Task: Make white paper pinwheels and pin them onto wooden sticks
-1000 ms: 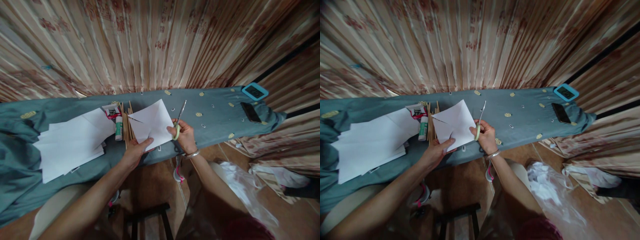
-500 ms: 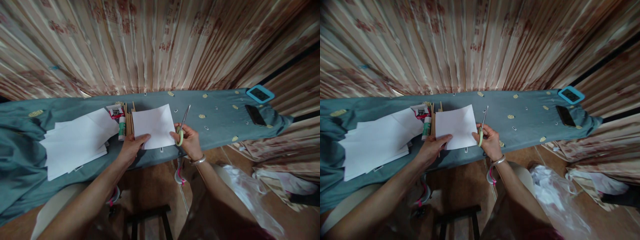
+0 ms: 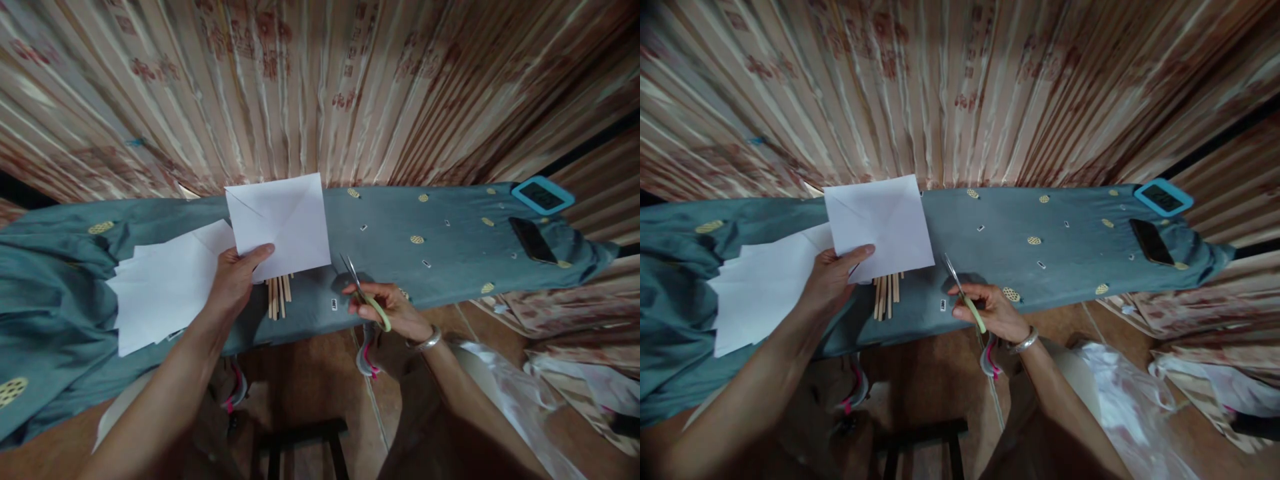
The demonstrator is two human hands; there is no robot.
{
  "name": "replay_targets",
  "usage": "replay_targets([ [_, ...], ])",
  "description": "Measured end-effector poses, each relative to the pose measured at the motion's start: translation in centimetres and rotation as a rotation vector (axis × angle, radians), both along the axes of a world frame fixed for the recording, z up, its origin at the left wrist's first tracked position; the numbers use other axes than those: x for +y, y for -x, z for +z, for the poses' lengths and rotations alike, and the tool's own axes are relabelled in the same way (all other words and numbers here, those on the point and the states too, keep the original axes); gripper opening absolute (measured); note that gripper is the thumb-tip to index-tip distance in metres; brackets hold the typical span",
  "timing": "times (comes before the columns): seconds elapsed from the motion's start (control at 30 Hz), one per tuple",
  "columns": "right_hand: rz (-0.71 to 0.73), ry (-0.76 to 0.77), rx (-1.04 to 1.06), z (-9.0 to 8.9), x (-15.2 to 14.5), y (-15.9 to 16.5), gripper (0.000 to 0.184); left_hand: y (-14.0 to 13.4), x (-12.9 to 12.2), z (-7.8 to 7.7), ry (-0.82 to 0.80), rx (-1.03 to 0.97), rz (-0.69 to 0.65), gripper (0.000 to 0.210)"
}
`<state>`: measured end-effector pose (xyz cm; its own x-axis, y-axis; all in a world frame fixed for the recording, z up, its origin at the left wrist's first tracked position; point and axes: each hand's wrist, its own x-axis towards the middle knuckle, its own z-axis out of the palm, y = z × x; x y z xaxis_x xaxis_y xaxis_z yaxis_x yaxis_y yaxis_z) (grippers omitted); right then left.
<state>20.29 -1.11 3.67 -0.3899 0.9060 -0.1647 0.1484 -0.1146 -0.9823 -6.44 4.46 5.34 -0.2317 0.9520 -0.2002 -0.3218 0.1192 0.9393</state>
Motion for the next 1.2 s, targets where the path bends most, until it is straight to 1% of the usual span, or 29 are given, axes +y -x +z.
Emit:
replay_targets([
  [0.13, 0.093, 0.003, -0.047, 0.1, 0.0, -0.3, 0.039, 0.0, -0.1, 0.2, 0.021, -0.061, -0.022, 0.024],
  [0.3, 0.177, 0.066, 0.02, 0.3, 0.0, -0.1, 0.044, -0.4, -0.2, 0.3, 0.066, -0.051, -0.059, 0.027],
  [0.57, 0.196, 0.103, -0.015, 0.4, 0.0, 0.0, 0.047, -1.2, -0.5, -0.4, 0.091, -0.013, -0.069, 0.03],
  [0.77, 0.212, 0.088, -0.023, 0.4, 0.0, 0.0, 0.045, -1.3, -0.6, -0.4, 0.088, -0.021, -0.078, 0.029],
  [1.2, 0.227, 0.113, -0.031, 0.3, 0.1, 0.1, 0.046, -1.3, -0.7, -0.4, 0.104, -0.003, -0.101, 0.028],
])
